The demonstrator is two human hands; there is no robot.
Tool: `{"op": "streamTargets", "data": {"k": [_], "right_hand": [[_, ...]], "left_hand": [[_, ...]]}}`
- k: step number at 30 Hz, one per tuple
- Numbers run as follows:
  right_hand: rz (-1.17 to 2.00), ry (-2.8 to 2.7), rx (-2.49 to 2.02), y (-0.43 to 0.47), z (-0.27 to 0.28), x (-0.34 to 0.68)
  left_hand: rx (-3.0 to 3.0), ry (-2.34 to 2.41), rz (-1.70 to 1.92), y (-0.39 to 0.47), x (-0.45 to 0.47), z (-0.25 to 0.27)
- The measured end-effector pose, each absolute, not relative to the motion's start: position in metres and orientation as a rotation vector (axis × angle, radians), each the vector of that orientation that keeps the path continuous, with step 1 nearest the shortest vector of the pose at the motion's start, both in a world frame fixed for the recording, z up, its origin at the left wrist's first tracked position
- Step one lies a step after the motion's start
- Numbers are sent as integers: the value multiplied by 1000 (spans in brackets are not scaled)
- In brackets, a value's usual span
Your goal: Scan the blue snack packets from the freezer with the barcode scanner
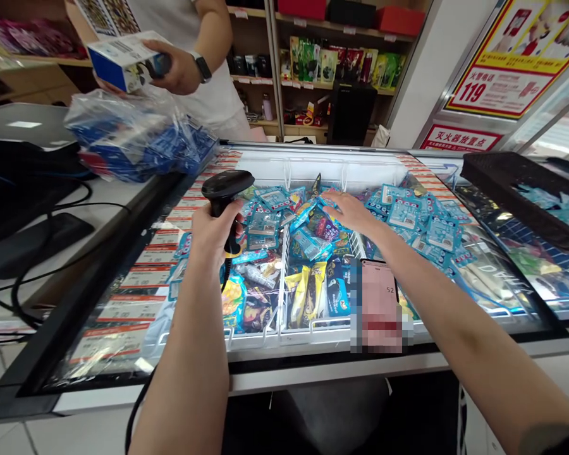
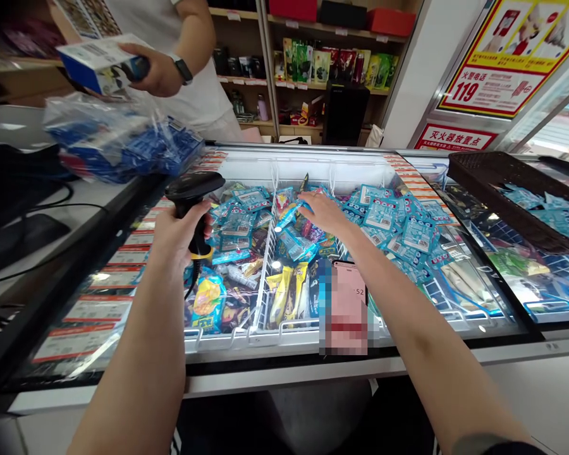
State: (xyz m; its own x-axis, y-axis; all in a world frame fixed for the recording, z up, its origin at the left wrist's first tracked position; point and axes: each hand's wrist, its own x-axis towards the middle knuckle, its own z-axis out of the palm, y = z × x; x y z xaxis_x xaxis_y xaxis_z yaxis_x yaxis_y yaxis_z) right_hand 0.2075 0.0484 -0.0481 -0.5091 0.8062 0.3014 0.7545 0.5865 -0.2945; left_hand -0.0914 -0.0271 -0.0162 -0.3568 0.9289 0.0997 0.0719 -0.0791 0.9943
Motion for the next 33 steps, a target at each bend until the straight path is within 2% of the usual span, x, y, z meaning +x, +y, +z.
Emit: {"op": "streamTargets", "data": {"k": [9,18,33], "right_hand": [[466,-2538,-1123,77,-49,130],[518,-2673,-1173,83,-43,70],[335,-2675,-1349,39,-47,132]], "left_hand": [[1083,1496,1545,-23,-105,-24],[1075,1501,1578,-23,-109,-21],[1227,1476,1389,-31,-83,-18]]}}
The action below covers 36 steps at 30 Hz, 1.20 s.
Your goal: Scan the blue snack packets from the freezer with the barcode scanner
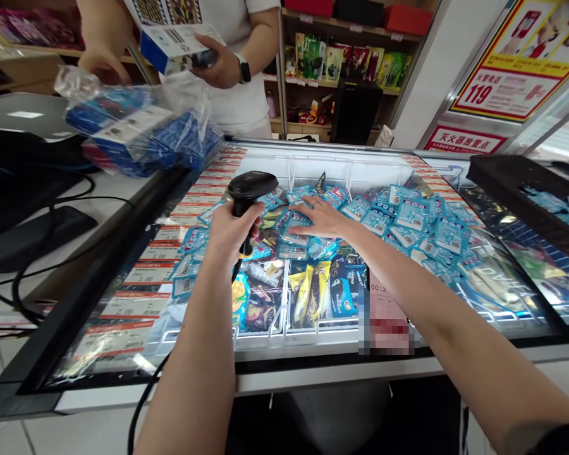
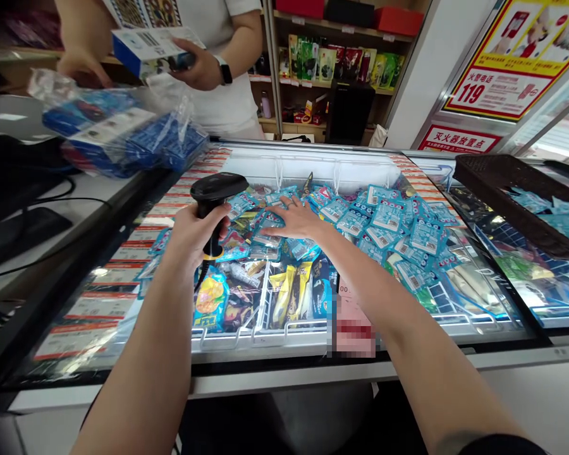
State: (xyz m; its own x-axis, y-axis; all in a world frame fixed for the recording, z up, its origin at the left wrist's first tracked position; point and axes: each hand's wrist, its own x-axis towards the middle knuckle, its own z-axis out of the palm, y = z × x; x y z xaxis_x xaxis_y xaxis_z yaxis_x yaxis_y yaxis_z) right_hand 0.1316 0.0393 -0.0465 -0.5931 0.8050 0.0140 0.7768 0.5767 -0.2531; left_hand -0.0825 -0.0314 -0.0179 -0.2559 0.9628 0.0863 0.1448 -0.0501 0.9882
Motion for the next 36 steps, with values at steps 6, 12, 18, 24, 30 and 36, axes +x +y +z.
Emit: {"op": "streamTargets", "data": {"k": [6,12,18,24,30,36], "right_hand": [[399,-2621,-1326,28,-43,175],[129,-2358,-1490,23,-52,194],[-20,-2181,-1695,25,-60,194],[52,-2181,-1779,27,-56,201],[152,-2212,-1777,31,-56,215],[248,-2288,-1636,39,-63,227]], "left_hand": [[1361,1451,1240,-29,-72,-24],[1435,1416,1169,-28,-63,-26],[1441,1460,1142,-30,-60,-26],[1442,1475,1127,-32,-57,-25],[1485,1447,1115,-33,-55,-23],[1458,1441,1111,-33,-54,-22]]}}
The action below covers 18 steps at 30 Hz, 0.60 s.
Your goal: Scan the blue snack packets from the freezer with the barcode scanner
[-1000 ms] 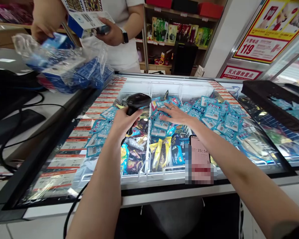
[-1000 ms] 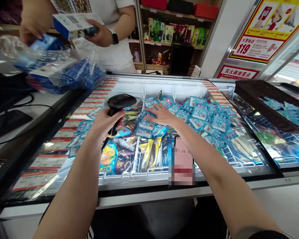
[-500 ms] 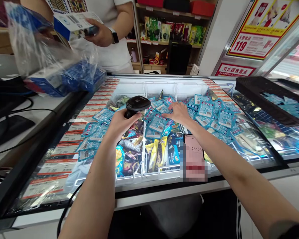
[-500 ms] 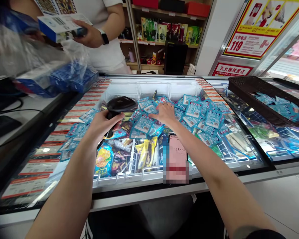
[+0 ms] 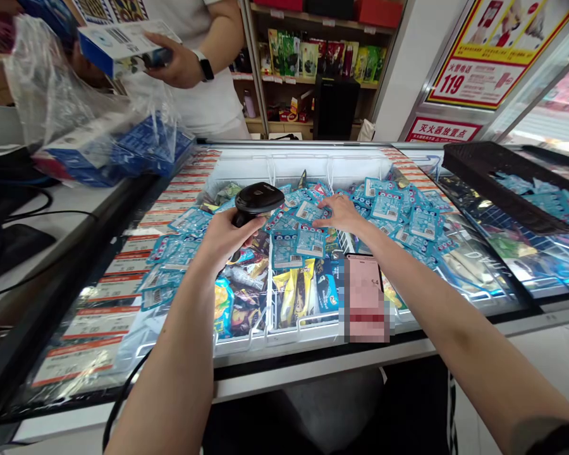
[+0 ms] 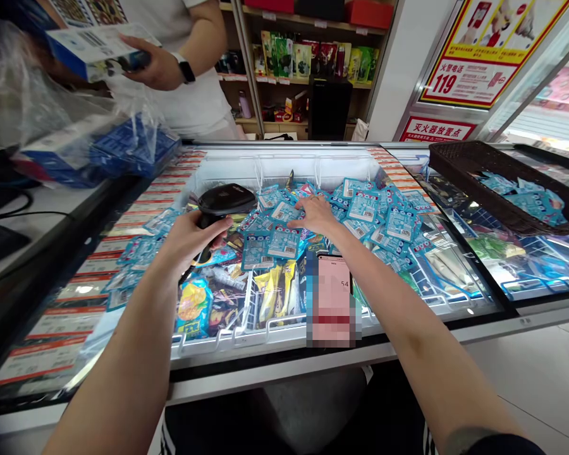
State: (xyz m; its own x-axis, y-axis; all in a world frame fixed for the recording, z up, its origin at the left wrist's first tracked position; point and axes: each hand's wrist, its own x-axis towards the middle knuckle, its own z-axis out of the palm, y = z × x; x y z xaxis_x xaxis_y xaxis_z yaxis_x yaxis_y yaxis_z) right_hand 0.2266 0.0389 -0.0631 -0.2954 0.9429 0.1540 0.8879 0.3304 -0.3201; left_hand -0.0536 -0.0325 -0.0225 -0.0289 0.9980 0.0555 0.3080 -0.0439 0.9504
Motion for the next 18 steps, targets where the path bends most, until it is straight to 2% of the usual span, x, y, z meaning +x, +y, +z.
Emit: {"op": "streamTargets", "data": {"k": [5,8,18], "right_hand": [[179,-2396,-1621,38,-62,223],[245,-2349,-1675,39,-59,218],[497,-1775,-1522,37,-57,242]], "left_hand": [[1486,1431,1116,-31,-55,-26],[1516,1427,1111,-31,-56,-26],[1503,1424,1078,-36,-51,-18]]}}
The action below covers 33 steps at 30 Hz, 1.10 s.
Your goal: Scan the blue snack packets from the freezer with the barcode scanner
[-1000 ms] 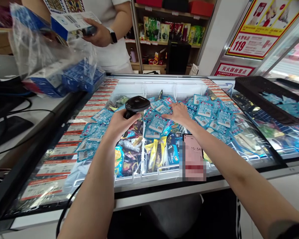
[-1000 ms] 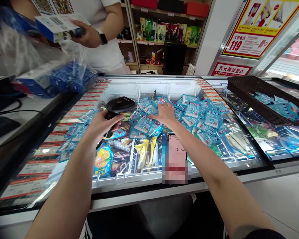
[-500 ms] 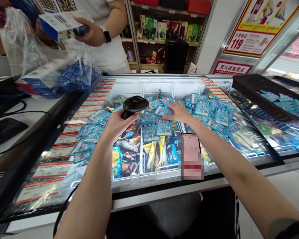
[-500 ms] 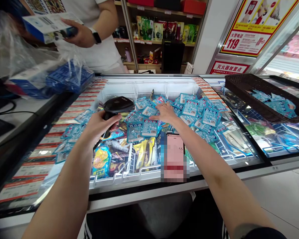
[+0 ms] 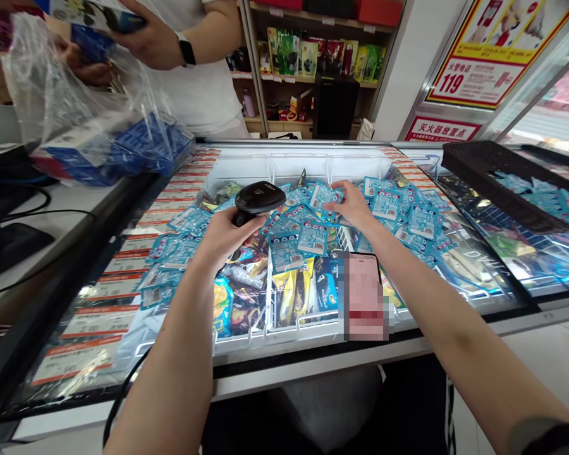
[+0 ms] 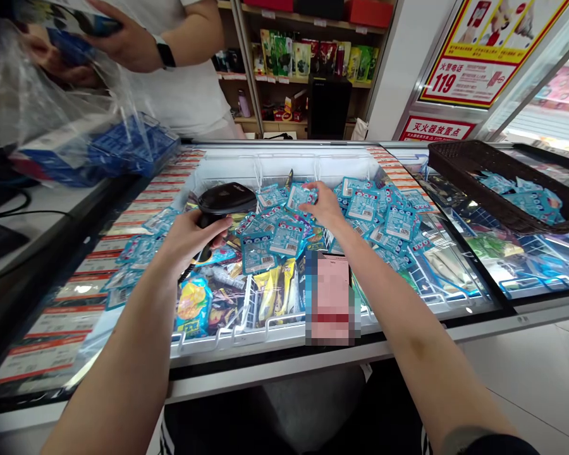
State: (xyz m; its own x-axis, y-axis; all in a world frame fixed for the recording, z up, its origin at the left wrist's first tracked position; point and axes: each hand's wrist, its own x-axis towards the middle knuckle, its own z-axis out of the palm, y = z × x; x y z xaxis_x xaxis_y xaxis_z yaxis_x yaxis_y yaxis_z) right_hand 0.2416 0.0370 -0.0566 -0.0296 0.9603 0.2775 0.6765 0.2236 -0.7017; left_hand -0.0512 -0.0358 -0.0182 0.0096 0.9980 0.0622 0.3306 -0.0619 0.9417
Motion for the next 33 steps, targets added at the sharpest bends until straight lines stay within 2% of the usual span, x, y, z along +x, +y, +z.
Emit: {"op": "streamTargets", "data": {"k": [11,33], "right_hand": [[722,-1040,-1203,14,-71,285],[749,-1055,-1192,9,-72,281]], "left_hand": [[1819,1387,715,-43,-49,-11],[1881,1234,428,-46,-45,-8]]}}
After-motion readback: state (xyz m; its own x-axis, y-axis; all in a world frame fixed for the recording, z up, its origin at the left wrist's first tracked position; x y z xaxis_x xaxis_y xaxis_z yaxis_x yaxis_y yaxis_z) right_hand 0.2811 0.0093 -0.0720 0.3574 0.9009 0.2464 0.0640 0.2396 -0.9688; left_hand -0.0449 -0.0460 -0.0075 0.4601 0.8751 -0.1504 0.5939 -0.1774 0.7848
